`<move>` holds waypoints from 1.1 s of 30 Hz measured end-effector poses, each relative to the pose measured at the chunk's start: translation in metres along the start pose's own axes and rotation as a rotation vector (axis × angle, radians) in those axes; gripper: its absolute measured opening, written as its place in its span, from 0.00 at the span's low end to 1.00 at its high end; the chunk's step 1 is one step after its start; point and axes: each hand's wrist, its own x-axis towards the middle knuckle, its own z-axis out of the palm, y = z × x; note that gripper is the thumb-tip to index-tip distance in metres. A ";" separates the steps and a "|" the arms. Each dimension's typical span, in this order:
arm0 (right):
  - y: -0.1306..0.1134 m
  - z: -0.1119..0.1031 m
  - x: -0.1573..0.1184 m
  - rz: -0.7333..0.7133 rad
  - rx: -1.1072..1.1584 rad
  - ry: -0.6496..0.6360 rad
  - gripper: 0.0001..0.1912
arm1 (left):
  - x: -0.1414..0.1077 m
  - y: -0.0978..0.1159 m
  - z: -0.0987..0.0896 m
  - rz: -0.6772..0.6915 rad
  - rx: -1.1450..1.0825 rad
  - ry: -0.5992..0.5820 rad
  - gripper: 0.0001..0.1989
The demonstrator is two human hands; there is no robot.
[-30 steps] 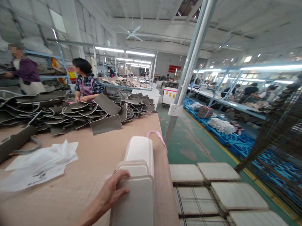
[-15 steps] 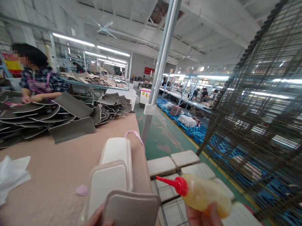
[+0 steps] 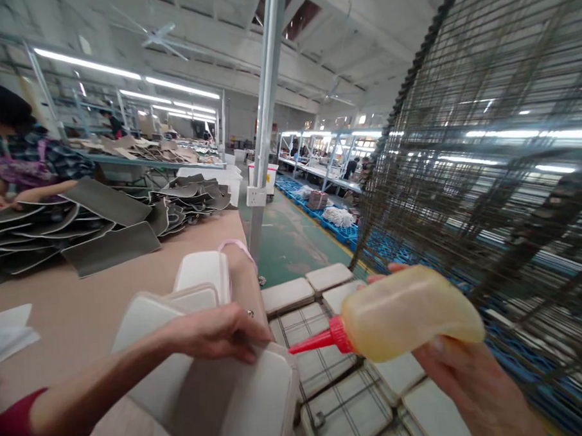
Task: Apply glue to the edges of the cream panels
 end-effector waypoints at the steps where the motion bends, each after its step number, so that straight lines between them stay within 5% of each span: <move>1: -0.005 0.001 0.003 0.042 0.010 -0.046 0.24 | 0.006 0.004 -0.003 0.003 0.003 -0.055 0.20; 4: -0.022 0.021 0.005 0.072 0.098 -0.212 0.36 | 0.021 0.013 -0.008 0.015 -0.003 -0.164 0.28; 10: -0.041 0.061 -0.007 0.079 0.146 -0.121 0.42 | 0.040 0.024 -0.005 0.027 -0.067 -0.355 0.34; 21: -0.031 0.052 0.013 0.037 0.228 -0.332 0.39 | 0.049 0.035 0.003 0.028 -0.124 -0.469 0.24; 33: -0.022 0.046 0.032 -0.103 0.156 -0.398 0.42 | 0.028 0.009 -0.012 -0.011 -0.215 -0.346 0.27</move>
